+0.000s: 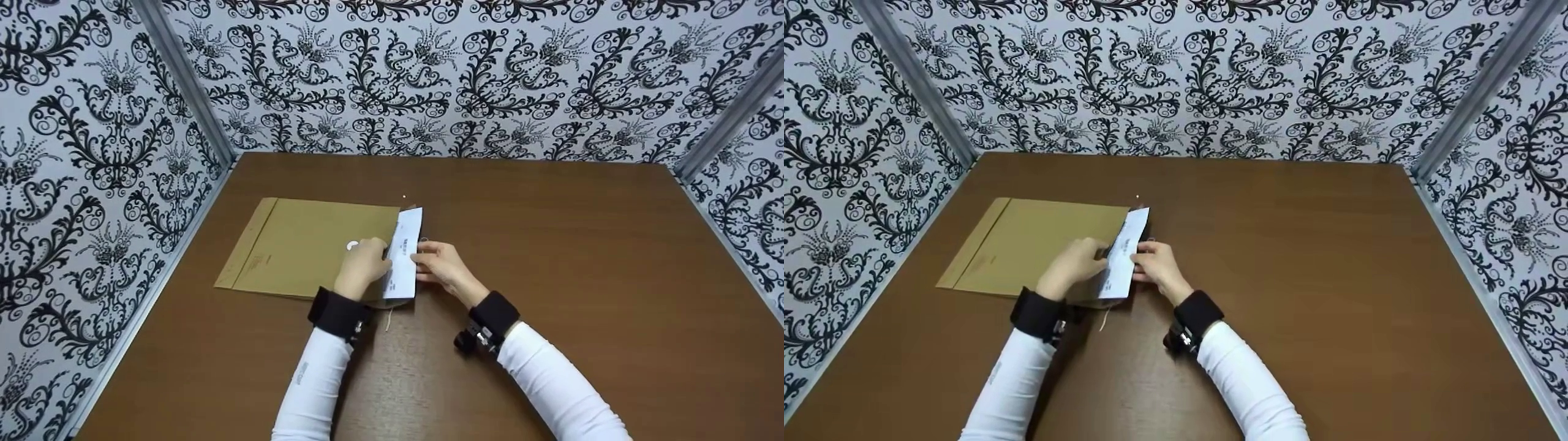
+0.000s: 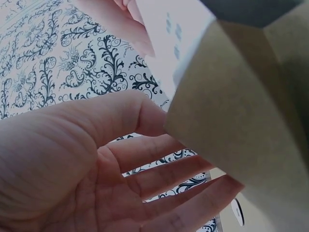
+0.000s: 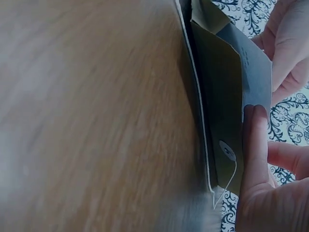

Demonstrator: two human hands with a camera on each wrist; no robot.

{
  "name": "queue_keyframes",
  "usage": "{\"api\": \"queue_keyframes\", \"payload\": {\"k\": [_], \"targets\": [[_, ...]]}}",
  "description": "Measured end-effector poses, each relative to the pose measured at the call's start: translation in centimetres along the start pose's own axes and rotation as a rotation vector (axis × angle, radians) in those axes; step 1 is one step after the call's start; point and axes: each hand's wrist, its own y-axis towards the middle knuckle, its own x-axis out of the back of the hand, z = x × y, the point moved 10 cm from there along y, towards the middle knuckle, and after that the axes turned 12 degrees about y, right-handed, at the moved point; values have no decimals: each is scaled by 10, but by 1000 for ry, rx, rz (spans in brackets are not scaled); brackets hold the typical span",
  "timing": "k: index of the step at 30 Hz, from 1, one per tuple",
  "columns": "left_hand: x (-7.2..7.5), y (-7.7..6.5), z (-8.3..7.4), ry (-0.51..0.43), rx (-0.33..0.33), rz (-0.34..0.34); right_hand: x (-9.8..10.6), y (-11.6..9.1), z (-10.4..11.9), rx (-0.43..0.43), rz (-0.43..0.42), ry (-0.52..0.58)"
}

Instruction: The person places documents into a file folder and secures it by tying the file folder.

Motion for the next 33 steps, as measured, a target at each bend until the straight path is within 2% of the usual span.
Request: {"api": "queue_keyframes", "payload": {"k": [13, 24, 33], "targets": [[1, -2, -1, 27, -7, 19, -12, 7, -8, -15, -28, -24], [4, -3, -3, 48, -38, -25, -16, 10, -12, -60, -23, -81], [4, -3, -2, 48, -26, -23, -24, 10, -15, -88, -7, -39]]}}
